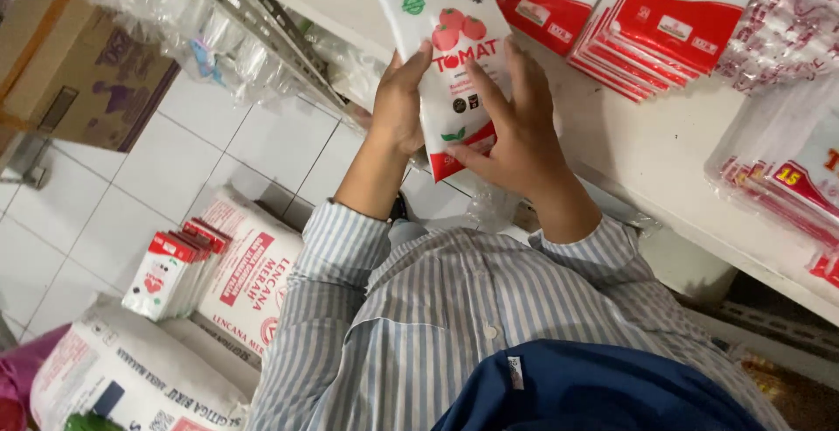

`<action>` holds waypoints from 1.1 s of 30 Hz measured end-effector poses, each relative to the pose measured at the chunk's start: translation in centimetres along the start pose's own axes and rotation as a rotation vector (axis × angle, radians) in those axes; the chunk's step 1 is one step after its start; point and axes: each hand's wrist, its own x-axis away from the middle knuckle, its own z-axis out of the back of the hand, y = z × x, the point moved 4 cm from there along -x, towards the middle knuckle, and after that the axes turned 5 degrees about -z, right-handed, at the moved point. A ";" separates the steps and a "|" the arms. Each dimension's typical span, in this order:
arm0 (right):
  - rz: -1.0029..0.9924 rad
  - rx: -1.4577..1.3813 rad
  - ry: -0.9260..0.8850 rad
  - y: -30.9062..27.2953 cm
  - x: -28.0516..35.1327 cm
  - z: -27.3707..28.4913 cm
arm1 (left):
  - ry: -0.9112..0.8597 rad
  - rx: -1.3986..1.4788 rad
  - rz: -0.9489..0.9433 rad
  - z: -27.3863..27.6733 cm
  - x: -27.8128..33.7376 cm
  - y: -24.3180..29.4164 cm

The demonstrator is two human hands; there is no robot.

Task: The person picks up a plastic bag from a stack on a bag of flour, turns it over, and places it on a shelf, repeating this process with a stack of bags and then another single bag.

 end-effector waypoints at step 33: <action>-0.487 0.412 0.163 3.3 -5.9 -3.2 | -0.450 -0.507 0.256 0.0 -28.9 -12.9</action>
